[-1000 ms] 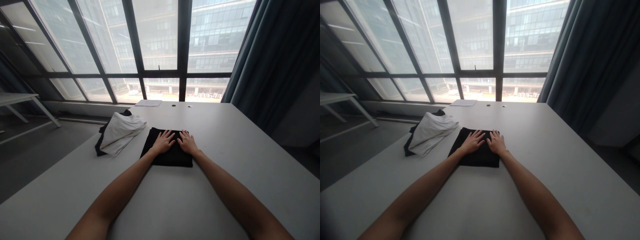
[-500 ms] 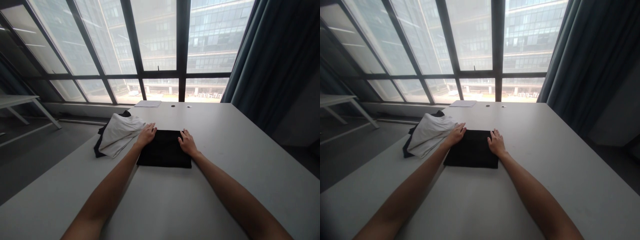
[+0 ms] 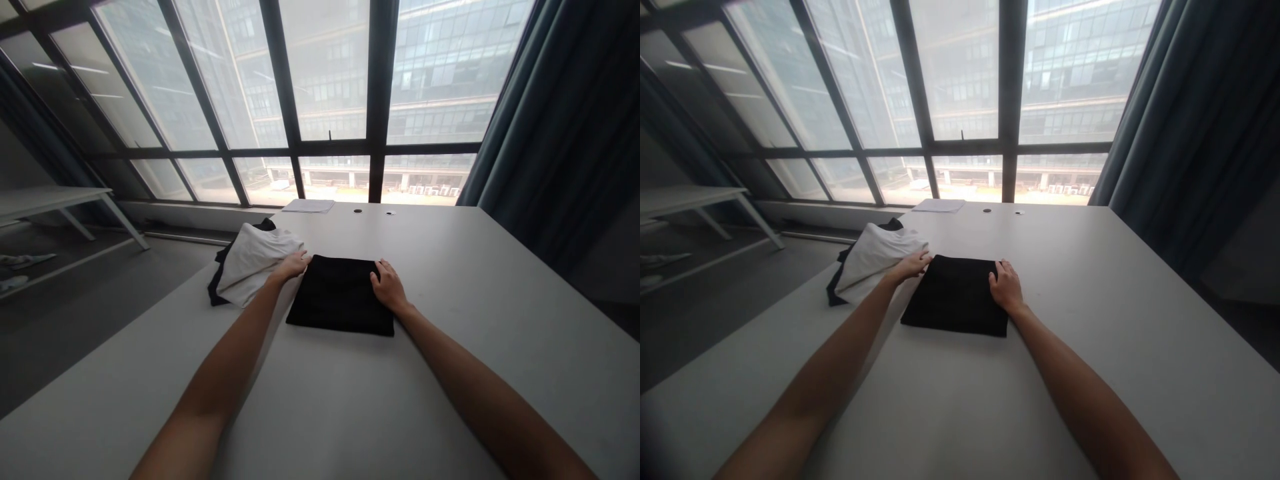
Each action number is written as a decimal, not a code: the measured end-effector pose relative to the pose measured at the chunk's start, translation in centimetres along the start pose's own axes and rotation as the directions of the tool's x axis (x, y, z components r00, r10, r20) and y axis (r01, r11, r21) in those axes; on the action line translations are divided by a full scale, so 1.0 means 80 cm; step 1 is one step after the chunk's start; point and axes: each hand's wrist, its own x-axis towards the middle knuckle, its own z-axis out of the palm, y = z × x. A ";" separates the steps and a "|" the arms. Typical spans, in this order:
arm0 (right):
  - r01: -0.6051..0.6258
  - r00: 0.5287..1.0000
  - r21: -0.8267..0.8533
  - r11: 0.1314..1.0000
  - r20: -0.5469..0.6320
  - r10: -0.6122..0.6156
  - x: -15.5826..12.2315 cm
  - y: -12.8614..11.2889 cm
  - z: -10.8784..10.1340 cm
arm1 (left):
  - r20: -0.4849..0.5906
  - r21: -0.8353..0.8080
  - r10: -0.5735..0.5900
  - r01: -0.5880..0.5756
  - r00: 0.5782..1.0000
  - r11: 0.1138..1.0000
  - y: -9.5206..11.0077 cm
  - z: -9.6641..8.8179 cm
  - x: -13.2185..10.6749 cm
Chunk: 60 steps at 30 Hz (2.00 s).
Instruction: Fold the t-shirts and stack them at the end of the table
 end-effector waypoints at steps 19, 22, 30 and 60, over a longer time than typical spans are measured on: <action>-0.398 0.879 0.131 0.908 0.337 0.336 0.001 0.007 -0.056 | 0.347 -0.159 -0.203 0.271 0.916 0.949 0.022 -0.021 -0.040; -0.397 0.888 0.221 0.891 0.340 0.311 -0.007 0.003 -0.056 | 0.344 -0.202 -0.184 0.264 0.921 0.943 0.027 -0.023 -0.044; -0.373 0.922 0.444 0.815 0.273 0.274 -0.031 0.000 -0.050 | 0.200 -0.319 -0.128 0.188 0.971 0.929 0.034 -0.023 -0.056; -0.713 0.654 0.043 0.700 -0.322 0.685 -0.018 0.393 -0.284 | -0.027 -0.510 0.347 -0.311 0.938 0.802 0.378 0.311 0.058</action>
